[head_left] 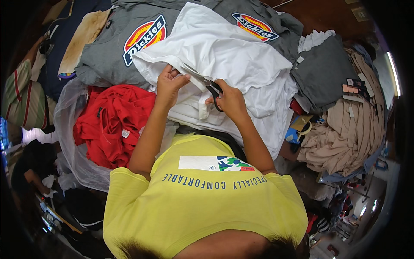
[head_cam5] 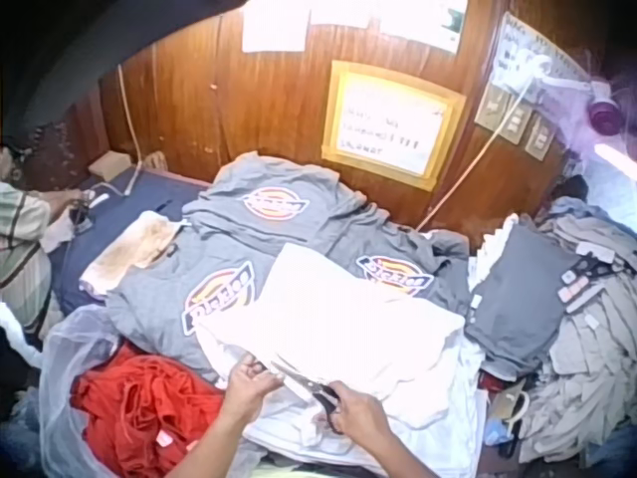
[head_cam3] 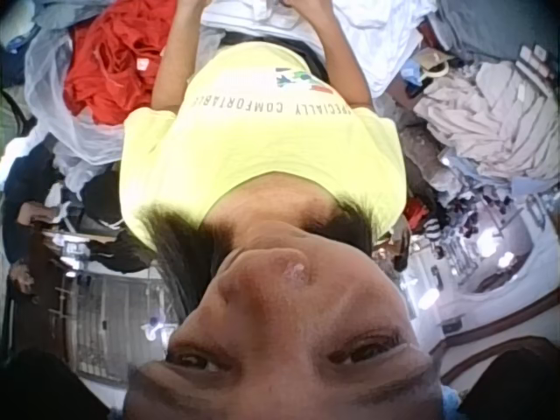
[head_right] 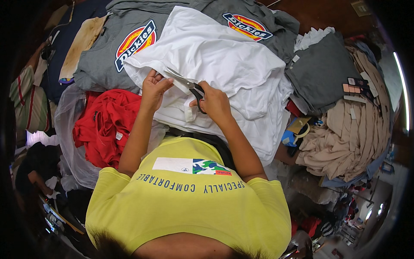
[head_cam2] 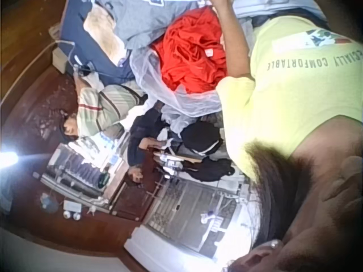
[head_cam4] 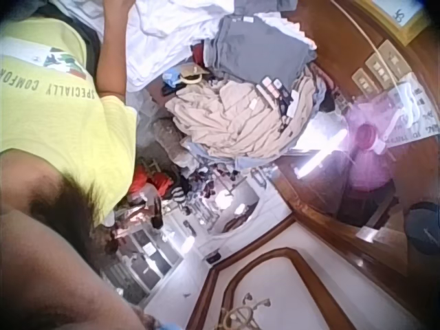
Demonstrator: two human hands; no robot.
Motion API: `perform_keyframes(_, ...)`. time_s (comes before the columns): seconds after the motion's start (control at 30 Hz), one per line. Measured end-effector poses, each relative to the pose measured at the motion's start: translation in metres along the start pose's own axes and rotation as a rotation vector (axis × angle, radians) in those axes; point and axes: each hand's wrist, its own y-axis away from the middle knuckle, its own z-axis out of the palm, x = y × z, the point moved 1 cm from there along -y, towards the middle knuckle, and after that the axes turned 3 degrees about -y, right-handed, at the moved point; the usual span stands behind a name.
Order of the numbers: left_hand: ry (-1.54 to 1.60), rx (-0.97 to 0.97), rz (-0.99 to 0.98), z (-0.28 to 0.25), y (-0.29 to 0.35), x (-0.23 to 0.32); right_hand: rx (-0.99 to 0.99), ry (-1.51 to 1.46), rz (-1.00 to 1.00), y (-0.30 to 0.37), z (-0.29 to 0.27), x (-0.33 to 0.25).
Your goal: The person folds gray and white t-shirts on a wooden table, uses shears to trim a loose thread from one of the white shirts, and stacks the folded items into a pile.
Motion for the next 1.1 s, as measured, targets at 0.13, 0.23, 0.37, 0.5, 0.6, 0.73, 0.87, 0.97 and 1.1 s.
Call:
perform_keyframes(0.13,0.069,0.070,-0.041,-0.008,-0.006,0.000,-0.010,-0.078,0.020,0.004,0.006,0.015)
perform_keyframes(0.23,0.033,0.058,-0.017,-0.011,-0.006,0.002,-0.020,-0.039,0.020,0.007,0.001,0.006)
perform_keyframes(0.37,0.037,0.028,0.013,-0.008,-0.003,-0.001,-0.017,0.047,-0.013,0.000,-0.005,-0.015)
perform_keyframes(0.5,0.023,0.012,0.017,-0.005,-0.002,0.003,0.098,0.025,-0.139,-0.007,0.000,-0.014)
perform_keyframes(0.6,0.031,0.018,0.015,-0.004,-0.001,0.006,-0.069,0.000,0.011,-0.007,-0.002,-0.008)
perform_keyframes(0.73,0.092,0.076,-0.037,-0.013,-0.009,0.006,-0.088,-0.104,0.052,-0.003,0.003,0.004)
perform_keyframes(0.87,0.069,0.078,0.012,-0.018,-0.011,0.009,-0.032,-0.055,-0.005,-0.003,0.001,-0.006)
perform_keyframes(0.97,0.065,0.072,0.019,-0.016,-0.008,0.009,-0.012,-0.021,-0.045,-0.010,-0.002,-0.023)
perform_keyframes(1.1,0.044,0.064,0.023,-0.010,-0.006,0.013,-0.025,0.016,-0.048,-0.018,0.001,-0.021)
